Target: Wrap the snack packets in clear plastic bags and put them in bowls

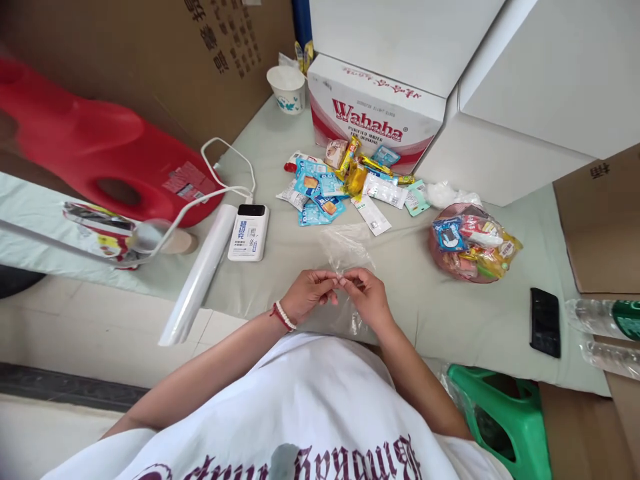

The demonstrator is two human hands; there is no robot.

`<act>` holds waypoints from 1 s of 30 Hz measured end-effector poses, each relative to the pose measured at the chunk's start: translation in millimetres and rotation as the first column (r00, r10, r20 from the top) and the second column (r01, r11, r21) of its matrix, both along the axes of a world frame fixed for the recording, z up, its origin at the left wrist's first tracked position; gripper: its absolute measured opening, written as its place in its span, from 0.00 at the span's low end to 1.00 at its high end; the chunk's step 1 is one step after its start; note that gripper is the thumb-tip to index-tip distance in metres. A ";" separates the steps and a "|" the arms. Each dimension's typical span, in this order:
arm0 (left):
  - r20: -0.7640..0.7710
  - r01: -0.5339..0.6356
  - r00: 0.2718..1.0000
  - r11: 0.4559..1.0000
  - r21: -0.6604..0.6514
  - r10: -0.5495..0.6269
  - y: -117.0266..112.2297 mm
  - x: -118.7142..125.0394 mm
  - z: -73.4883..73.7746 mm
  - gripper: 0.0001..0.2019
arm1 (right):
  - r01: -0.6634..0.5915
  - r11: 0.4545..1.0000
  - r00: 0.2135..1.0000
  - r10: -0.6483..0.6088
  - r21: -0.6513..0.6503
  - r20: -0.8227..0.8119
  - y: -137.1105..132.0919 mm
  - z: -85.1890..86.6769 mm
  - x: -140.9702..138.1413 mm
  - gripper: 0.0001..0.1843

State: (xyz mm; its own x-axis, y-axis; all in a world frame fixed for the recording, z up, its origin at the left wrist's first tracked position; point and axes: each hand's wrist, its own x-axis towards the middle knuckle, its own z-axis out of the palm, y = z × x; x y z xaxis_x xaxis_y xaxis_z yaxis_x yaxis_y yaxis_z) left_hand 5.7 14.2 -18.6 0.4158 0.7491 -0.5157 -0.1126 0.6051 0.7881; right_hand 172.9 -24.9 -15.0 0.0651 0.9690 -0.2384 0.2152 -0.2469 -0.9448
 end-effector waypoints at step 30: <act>-0.097 -0.053 0.993 0.989 0.141 0.067 26.3 12.7 6.5 0.16 | -0.065 0.992 0.993 0.053 0.106 0.106 33.5 15.1 20.0 0.15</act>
